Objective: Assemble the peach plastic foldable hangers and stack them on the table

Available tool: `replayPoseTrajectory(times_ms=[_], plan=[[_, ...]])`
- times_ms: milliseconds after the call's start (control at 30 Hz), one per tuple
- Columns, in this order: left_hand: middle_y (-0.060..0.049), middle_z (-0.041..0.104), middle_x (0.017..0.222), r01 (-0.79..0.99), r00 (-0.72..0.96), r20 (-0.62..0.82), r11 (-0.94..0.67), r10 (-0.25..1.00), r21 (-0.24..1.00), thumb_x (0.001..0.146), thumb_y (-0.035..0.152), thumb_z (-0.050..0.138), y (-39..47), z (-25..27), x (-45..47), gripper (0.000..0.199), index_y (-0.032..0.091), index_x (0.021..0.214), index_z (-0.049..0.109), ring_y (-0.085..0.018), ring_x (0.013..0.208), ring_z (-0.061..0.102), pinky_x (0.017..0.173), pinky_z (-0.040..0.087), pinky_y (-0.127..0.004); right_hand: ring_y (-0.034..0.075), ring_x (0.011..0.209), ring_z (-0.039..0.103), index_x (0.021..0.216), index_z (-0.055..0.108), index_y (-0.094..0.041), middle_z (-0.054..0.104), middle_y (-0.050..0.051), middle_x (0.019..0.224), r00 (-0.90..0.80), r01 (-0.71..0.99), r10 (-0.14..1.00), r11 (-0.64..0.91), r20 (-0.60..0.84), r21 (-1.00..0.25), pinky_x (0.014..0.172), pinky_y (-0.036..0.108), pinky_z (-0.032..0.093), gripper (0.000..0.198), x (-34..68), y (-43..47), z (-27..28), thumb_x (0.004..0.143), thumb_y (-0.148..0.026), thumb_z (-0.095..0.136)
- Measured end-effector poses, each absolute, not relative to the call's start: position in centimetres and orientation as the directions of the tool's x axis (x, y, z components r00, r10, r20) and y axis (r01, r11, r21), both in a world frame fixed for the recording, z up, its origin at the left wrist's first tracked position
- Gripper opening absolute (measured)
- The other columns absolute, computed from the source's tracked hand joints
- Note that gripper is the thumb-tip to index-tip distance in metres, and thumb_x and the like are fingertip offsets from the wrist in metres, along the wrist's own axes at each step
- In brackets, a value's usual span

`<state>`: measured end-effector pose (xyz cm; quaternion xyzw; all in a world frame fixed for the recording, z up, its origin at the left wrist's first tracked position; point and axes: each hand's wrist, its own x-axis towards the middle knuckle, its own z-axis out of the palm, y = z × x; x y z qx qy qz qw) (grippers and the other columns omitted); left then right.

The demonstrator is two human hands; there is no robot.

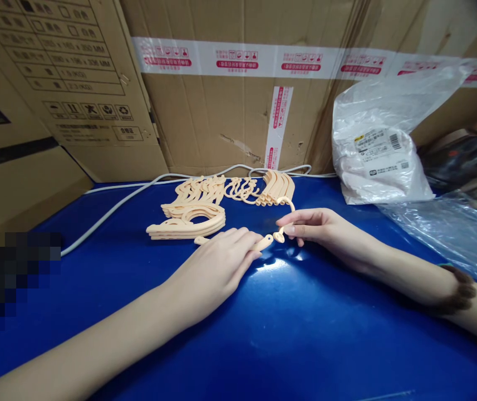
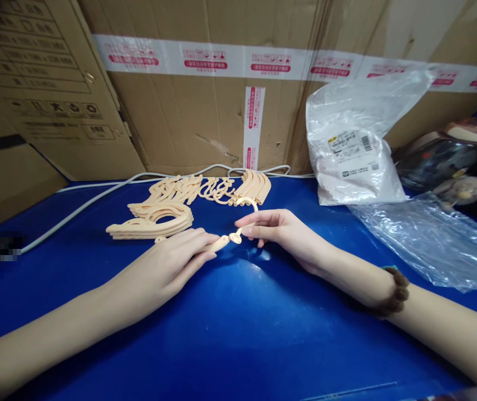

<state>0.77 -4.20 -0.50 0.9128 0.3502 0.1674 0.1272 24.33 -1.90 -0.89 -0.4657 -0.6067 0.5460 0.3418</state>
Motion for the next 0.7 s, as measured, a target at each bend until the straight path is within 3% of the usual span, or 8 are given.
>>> replayPoseTrajectory(times_ms=[467,700], plan=[[-0.007,0.063,0.108,0.539,0.753,0.293,-0.807,0.590,0.241,0.101,0.023,0.031,-4.44,-0.88,0.95,0.026,0.017,0.112,0.054,-0.022,0.098,0.059,0.087,0.044,-0.036,0.009,0.067,0.055,0.090,0.075,-0.022,0.070,-0.001,0.079,-0.413,0.139,0.900,-0.088,-0.138,-0.986,0.067,0.024,0.042,0.021,24.14,-2.14,-0.19,0.071,-0.032,0.078],[-0.004,0.064,0.103,0.581,0.741,0.222,-0.771,0.634,0.261,0.102,0.028,0.028,-4.52,-0.55,0.92,0.023,0.020,0.114,0.046,-0.021,0.087,0.061,0.073,0.046,-0.034,0.008,0.070,0.054,0.088,0.075,-0.023,0.069,-0.002,0.081,-0.410,0.079,0.900,-0.128,-0.149,-0.989,0.069,0.023,0.041,0.019,24.28,-2.09,-0.22,0.071,-0.031,0.079]])
